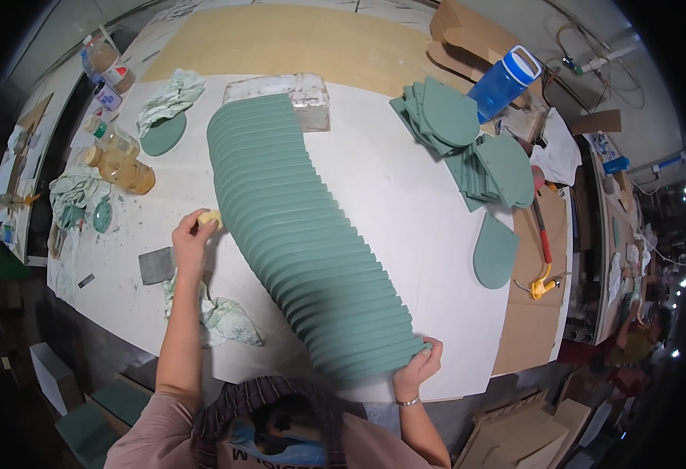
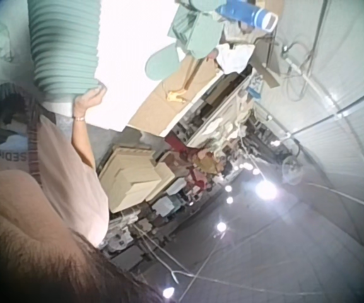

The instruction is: The person wipes the edges and surfaces of a stack of green curved components using a sponge and a cloth.

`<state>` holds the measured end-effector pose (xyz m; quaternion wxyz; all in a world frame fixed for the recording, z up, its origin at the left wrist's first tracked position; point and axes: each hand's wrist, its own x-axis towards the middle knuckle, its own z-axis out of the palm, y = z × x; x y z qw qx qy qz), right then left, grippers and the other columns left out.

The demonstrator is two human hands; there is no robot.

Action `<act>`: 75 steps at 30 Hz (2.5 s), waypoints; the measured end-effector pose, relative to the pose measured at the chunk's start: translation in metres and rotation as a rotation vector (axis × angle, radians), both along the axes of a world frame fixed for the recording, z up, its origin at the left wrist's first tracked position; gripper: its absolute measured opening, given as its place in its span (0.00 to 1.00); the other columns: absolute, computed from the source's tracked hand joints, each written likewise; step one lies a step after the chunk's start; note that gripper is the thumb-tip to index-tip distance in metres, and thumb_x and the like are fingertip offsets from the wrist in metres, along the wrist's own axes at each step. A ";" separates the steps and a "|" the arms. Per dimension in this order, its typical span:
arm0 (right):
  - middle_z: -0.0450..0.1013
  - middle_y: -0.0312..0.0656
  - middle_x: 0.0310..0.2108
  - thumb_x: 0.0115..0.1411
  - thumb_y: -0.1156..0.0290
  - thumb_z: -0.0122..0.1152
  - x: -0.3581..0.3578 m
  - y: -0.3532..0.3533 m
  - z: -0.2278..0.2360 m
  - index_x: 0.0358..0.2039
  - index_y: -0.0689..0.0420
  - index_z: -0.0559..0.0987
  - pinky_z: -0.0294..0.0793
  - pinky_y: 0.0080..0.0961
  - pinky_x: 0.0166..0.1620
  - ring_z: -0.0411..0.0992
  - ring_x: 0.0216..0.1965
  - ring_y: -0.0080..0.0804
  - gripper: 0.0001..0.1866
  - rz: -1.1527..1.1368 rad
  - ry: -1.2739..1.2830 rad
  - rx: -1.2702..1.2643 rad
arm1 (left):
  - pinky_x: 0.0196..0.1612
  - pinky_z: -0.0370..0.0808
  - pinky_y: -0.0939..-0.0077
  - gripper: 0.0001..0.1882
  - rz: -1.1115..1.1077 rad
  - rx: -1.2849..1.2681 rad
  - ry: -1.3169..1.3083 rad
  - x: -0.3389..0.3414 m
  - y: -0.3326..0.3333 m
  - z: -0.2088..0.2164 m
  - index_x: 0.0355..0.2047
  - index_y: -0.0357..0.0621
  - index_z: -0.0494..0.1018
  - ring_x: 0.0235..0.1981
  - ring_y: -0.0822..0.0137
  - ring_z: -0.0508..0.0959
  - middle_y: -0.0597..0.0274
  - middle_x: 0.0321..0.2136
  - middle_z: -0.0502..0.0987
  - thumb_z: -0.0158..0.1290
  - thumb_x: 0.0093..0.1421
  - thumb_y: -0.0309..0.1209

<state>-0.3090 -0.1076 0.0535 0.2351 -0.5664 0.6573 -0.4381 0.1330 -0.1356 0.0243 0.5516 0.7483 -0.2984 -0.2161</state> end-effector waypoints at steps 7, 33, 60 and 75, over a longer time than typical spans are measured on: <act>0.63 0.36 0.22 0.66 0.67 0.38 -0.006 0.000 0.000 0.32 0.64 0.70 0.59 0.24 0.30 0.59 0.26 0.23 0.15 0.001 0.004 -0.009 | 0.40 0.73 0.67 0.15 -0.192 -0.139 -0.550 -0.021 -0.090 0.084 0.39 0.37 0.78 0.34 0.57 0.75 0.53 0.32 0.74 0.64 0.51 0.28; 0.65 0.36 0.21 0.64 0.66 0.41 -0.002 0.000 -0.004 0.33 0.64 0.72 0.61 0.23 0.28 0.61 0.23 0.21 0.14 -0.040 -0.059 0.008 | 0.43 0.72 0.59 0.14 -0.489 -0.087 -0.931 -0.050 -0.193 0.106 0.40 0.41 0.78 0.39 0.48 0.74 0.50 0.32 0.73 0.61 0.52 0.31; 0.64 0.36 0.19 0.64 0.63 0.41 -0.001 0.000 -0.003 0.32 0.64 0.72 0.60 0.23 0.27 0.61 0.23 0.22 0.17 -0.061 -0.006 0.034 | 0.42 0.71 0.56 0.14 -0.430 0.042 -1.025 -0.028 -0.217 0.098 0.39 0.42 0.78 0.39 0.47 0.74 0.50 0.32 0.73 0.62 0.52 0.30; 0.66 0.40 0.19 0.61 0.70 0.41 -0.002 -0.003 -0.004 0.32 0.66 0.74 0.59 0.24 0.25 0.61 0.20 0.24 0.14 -0.037 -0.065 -0.028 | 0.39 0.71 0.63 0.12 -0.060 0.131 -0.450 0.073 -0.094 0.038 0.39 0.39 0.79 0.33 0.52 0.75 0.50 0.31 0.75 0.60 0.56 0.32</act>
